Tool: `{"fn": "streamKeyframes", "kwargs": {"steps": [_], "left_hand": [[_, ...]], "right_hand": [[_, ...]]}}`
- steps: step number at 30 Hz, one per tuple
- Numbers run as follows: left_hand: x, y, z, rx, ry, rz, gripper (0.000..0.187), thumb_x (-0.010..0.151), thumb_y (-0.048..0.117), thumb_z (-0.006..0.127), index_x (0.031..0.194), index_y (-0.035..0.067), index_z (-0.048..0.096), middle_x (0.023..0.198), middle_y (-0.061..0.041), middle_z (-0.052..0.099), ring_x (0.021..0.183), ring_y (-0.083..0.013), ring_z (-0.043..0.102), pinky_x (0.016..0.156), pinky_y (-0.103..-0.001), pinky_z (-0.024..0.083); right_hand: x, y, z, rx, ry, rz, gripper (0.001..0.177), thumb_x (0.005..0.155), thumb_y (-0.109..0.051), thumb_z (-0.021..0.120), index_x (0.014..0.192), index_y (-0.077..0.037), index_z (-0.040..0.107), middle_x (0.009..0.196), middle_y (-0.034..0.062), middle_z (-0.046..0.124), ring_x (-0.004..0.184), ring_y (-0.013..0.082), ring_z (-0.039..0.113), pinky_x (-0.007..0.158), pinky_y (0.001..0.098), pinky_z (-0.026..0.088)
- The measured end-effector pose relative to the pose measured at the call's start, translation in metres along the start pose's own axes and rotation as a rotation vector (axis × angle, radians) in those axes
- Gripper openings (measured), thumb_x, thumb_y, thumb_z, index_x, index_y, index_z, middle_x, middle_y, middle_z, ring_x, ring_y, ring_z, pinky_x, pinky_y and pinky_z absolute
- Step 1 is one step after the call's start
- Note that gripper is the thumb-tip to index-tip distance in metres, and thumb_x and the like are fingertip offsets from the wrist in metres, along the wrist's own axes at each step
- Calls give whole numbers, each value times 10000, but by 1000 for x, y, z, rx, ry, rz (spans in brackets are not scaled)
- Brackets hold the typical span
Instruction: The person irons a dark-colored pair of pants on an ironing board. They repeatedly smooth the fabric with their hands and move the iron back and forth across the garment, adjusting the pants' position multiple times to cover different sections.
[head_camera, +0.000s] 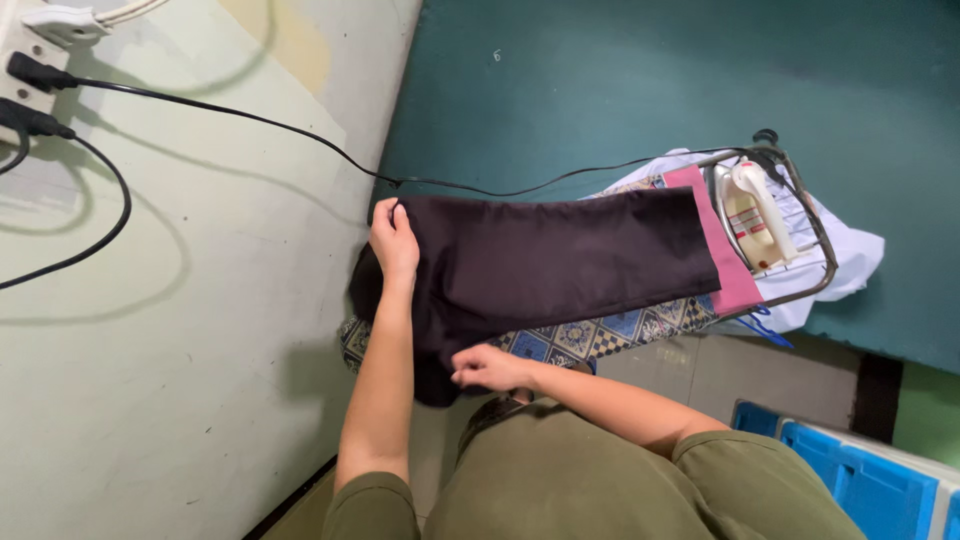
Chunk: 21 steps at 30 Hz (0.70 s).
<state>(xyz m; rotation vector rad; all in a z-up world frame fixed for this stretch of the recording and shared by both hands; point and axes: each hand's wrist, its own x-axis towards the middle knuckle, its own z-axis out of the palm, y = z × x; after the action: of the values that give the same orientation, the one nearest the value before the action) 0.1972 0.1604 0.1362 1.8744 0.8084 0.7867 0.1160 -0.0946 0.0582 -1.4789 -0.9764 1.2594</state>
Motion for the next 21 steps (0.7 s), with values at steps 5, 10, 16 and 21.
{"fn": "streamKeyframes", "kwargs": {"steps": [5, 10, 16, 21], "left_hand": [[7, -32, 6, 66, -212, 110, 175, 1016, 120, 601, 1145, 13, 650, 1017, -163, 734, 954, -304, 723, 869, -382, 559], [-40, -56, 5, 215, -247, 241, 533, 927, 132, 682, 1415, 31, 494, 1403, -206, 507, 1297, -427, 496, 1095, -484, 420], [-117, -32, -32, 446, -609, 495, 738, 669, 489, 899, 1270, 198, 585, 1490, -129, 402, 1428, -395, 329, 1162, -583, 281], [-159, -32, -55, 642, -767, 313, 912, 554, 556, 932, 1301, 195, 553, 1443, -74, 400, 1424, -335, 313, 1173, -669, 164]], "right_hand": [[-8, -66, -26, -195, 224, -307, 182, 895, -155, 716, 1070, -108, 729, 1101, 69, 704, 1077, 248, 661, 954, 386, 520], [-57, -37, -88, -698, 687, 52, 565, 591, -169, 889, 1115, -115, 685, 1114, 127, 605, 1055, 373, 543, 846, 500, 473], [-108, 35, -137, -791, 630, 382, 217, 731, -294, 856, 809, -157, 707, 964, 26, 637, 1051, 294, 572, 869, 481, 458], [-144, 63, -159, -706, 769, 393, 194, 780, -274, 823, 820, -145, 682, 954, 44, 650, 1024, 297, 612, 894, 465, 497]]}}
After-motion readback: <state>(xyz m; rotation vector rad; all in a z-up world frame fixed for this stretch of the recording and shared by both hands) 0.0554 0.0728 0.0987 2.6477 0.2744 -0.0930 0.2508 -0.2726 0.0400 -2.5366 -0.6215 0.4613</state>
